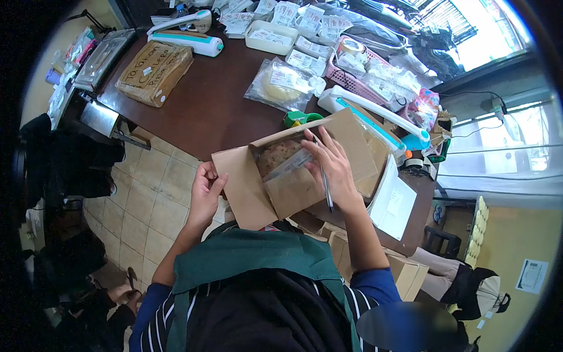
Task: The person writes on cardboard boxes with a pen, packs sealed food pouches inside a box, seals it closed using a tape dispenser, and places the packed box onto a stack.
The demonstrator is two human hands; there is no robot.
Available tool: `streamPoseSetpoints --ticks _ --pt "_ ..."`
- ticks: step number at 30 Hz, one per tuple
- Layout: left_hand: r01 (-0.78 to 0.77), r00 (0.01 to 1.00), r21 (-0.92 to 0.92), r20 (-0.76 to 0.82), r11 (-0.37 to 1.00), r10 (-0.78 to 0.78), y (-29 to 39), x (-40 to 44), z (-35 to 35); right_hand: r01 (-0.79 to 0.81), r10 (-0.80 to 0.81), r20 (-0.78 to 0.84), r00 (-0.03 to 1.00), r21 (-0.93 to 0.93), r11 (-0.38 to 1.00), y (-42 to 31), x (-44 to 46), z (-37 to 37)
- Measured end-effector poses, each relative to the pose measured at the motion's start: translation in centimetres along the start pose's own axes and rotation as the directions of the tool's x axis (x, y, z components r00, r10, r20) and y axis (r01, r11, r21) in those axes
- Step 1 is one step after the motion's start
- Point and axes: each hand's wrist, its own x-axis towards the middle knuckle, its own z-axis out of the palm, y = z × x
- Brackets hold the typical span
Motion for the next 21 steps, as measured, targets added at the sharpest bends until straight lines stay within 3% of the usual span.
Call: streamPoseSetpoints --ticks 6,8,9,11,14,17,20,21 --pt "-0.115 0.993 -0.002 -0.021 0.993 0.115 -0.1 0.1 1.2 0.029 -0.039 0.078 0.996 0.116 0.993 2.0 2.7 0.8" --pt "-0.126 0.992 0.004 -0.021 0.992 0.126 -0.1 0.0 1.6 -0.116 0.049 0.338 0.940 0.182 0.976 2.0 3.0 -0.2" --pt "-0.170 0.985 0.009 -0.013 0.985 0.170 -0.4 -0.1 1.7 -0.118 0.049 0.335 0.941 0.187 0.975 1.7 3.3 -1.1" --pt "-0.213 0.977 0.016 -0.001 0.977 0.213 -0.4 -0.1 2.3 -0.074 0.081 0.432 0.898 -0.033 0.997 0.8 4.2 -3.4" --pt "-0.247 0.969 0.055 -0.013 0.967 0.248 0.3 -0.2 3.3 -0.034 0.029 0.502 0.864 0.001 0.999 0.8 3.6 -5.1" --pt "-0.163 0.986 -0.070 0.026 0.984 0.165 -0.1 -0.7 4.0 -0.045 0.010 0.598 0.802 0.042 0.998 0.4 2.1 -5.9" --pt "-0.235 0.963 0.221 0.184 0.947 0.196 -0.8 -0.8 4.9 -0.211 0.119 0.602 0.789 0.084 0.974 0.1 -0.7 -5.6" --pt "-0.234 0.963 0.224 0.187 0.946 0.194 -0.9 -0.8 5.1 -0.214 0.121 0.600 0.791 0.086 0.973 0.4 -1.5 -5.3"
